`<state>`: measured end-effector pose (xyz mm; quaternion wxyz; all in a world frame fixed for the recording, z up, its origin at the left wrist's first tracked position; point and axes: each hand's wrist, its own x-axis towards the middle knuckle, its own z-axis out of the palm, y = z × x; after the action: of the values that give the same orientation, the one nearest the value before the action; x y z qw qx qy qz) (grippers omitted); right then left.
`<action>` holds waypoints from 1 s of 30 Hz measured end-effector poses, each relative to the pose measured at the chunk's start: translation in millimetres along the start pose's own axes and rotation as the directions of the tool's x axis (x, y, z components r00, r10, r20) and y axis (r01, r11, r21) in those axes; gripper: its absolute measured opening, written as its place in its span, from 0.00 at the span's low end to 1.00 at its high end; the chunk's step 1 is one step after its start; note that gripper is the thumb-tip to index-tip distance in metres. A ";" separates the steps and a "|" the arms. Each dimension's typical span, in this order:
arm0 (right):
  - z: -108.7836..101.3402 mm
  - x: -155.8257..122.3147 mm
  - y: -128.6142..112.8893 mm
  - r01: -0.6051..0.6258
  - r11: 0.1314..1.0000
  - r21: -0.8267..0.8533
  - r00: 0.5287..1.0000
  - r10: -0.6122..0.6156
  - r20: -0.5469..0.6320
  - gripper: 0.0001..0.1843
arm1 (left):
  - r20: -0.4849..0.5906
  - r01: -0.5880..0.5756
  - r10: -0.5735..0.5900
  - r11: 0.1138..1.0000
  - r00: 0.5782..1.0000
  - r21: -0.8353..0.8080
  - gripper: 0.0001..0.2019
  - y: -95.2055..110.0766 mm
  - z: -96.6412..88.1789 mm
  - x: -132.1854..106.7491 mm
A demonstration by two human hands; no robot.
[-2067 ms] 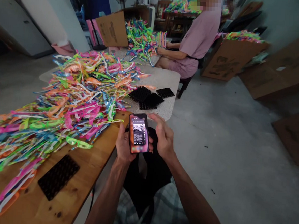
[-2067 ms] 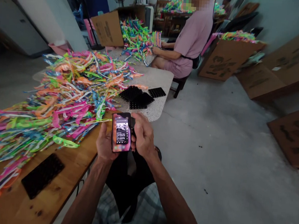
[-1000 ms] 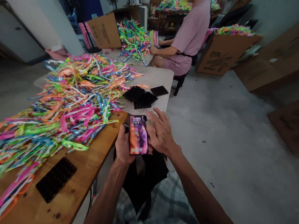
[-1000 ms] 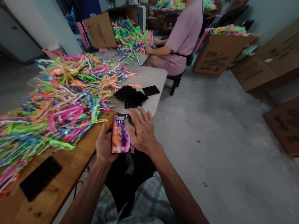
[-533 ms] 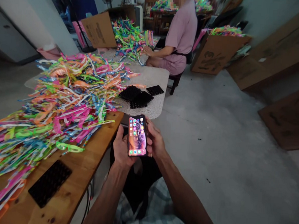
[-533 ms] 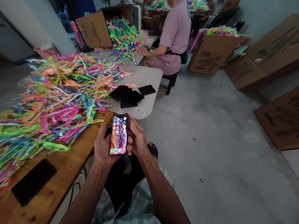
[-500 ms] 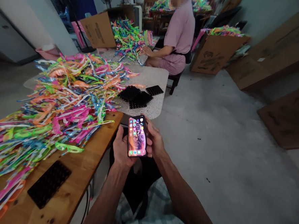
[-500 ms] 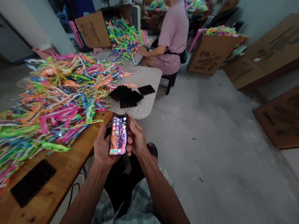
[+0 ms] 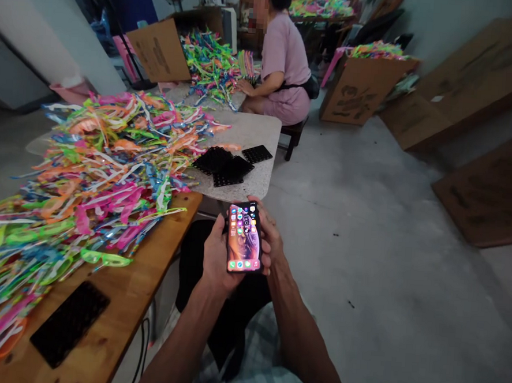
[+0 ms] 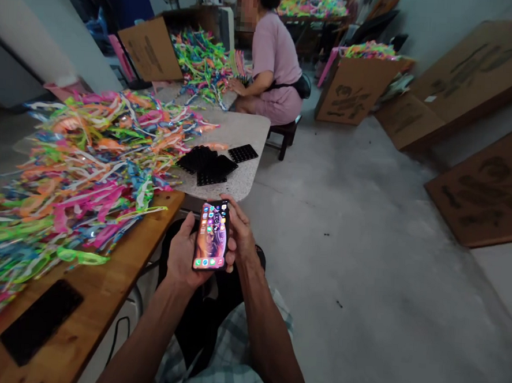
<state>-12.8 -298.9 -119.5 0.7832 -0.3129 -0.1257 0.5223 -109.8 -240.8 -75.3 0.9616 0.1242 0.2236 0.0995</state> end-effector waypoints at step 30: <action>-30.7 170.3 -59.6 -0.111 0.937 0.330 0.993 0.094 0.066 0.32 | -0.214 0.116 -0.067 0.967 0.974 0.225 0.32 111.0 49.6 167.3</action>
<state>119.4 -172.6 -128.3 0.7932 -0.1690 -0.0384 0.5838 44.9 -103.8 -68.5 0.9153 0.2164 0.3373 0.0396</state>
